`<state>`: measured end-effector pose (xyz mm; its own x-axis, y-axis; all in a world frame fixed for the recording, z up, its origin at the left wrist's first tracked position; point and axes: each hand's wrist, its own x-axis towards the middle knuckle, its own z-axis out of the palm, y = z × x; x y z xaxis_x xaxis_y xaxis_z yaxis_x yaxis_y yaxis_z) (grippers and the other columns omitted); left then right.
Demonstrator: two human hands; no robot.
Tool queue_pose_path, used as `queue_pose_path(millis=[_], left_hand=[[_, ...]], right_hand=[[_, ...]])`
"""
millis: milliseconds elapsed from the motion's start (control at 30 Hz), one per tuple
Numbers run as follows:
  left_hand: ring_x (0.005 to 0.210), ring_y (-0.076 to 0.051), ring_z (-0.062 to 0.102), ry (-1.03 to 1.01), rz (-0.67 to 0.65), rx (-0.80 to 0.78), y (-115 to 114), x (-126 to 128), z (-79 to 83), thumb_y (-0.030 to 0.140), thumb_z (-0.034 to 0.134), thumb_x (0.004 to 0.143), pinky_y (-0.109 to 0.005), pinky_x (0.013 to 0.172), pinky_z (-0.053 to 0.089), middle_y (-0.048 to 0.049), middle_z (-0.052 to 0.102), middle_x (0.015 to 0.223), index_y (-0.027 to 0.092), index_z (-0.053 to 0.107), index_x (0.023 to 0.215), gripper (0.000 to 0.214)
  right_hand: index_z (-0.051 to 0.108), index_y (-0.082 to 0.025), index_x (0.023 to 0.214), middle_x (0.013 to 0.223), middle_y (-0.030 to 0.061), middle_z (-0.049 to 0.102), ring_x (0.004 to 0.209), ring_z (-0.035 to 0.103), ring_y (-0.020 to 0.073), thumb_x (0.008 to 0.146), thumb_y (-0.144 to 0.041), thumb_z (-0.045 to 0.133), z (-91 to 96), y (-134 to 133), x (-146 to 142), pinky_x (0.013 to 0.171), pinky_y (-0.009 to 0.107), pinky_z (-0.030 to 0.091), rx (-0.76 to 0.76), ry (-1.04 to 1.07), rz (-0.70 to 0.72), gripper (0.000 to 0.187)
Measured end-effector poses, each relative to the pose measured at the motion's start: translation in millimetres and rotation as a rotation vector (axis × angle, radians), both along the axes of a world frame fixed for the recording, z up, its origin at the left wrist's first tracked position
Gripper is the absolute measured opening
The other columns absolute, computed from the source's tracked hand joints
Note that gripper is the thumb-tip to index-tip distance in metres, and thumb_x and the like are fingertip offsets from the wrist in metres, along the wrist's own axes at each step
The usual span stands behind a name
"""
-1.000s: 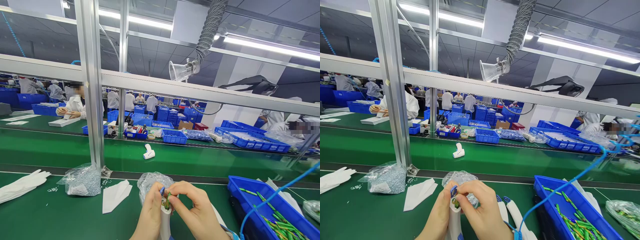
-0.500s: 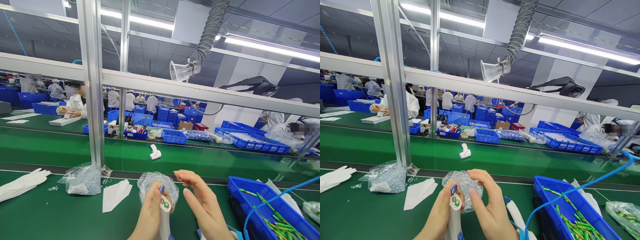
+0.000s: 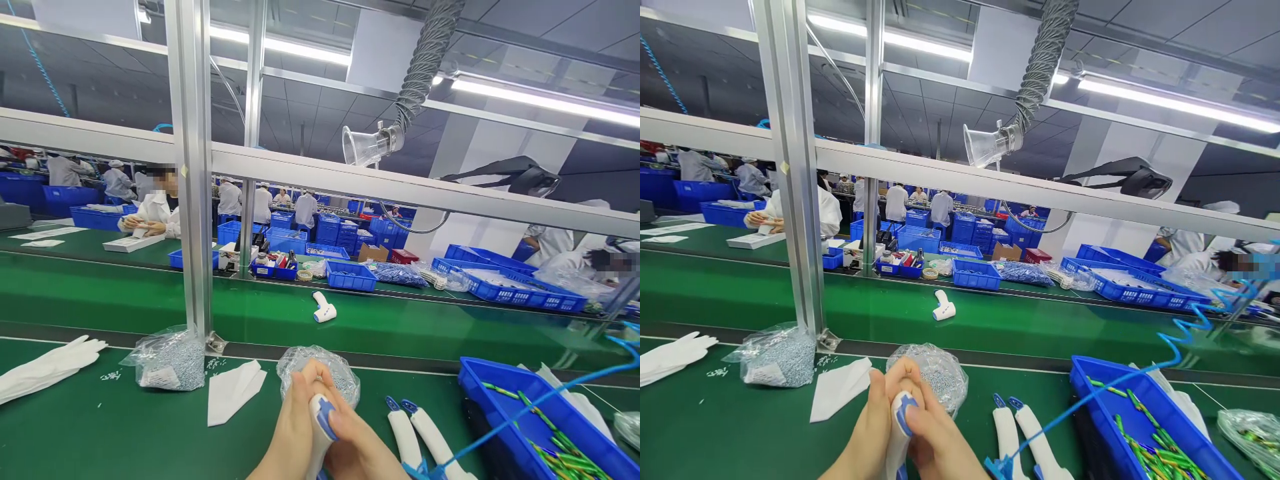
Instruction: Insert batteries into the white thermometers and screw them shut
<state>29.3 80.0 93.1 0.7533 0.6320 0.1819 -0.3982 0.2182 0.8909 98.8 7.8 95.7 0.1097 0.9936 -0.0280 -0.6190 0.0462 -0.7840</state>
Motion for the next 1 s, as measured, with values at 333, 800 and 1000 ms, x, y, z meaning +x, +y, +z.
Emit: queue_pose_path(millis=[333,800,1000], left_hand=[[0.048,-0.010,0.036,0.127,0.077,0.033,1.4,-7.8,9.0,0.078,0.018,0.079,-0.024,0.052,0.028,0.0053,0.045,0.048,0.020,0.045,0.072,0.065],[0.061,-0.017,0.041,0.186,0.175,0.219,-3.3,-10.0,18.7,0.076,0.013,0.081,-0.030,0.064,0.034,0.0032,0.040,0.056,0.022,0.050,0.076,0.065],[0.074,-0.021,0.052,0.201,0.160,0.099,3.3,1.0,1.8,0.075,0.014,0.082,-0.034,0.075,0.040,-0.0011,0.055,0.074,0.023,0.042,0.126,0.074]], right_hand=[[0.047,-0.022,0.103,0.086,-0.0005,0.050,0.075,0.050,0.0093,0.060,-0.032,0.079,13.8,4.3,-12.6,0.066,0.016,0.038,0.142,0.147,0.049,0.054],[0.036,-0.027,0.134,0.122,0.0040,0.053,0.113,0.051,0.0202,0.068,-0.056,0.074,0.7,8.7,-13.9,0.094,0.030,0.041,-0.048,0.049,-0.159,0.082],[0.051,-0.026,0.128,0.137,0.0085,0.039,0.129,0.034,0.0283,0.084,-0.066,0.046,-2.8,3.7,12.7,0.105,0.041,0.031,0.013,-0.754,-0.302,0.059]])
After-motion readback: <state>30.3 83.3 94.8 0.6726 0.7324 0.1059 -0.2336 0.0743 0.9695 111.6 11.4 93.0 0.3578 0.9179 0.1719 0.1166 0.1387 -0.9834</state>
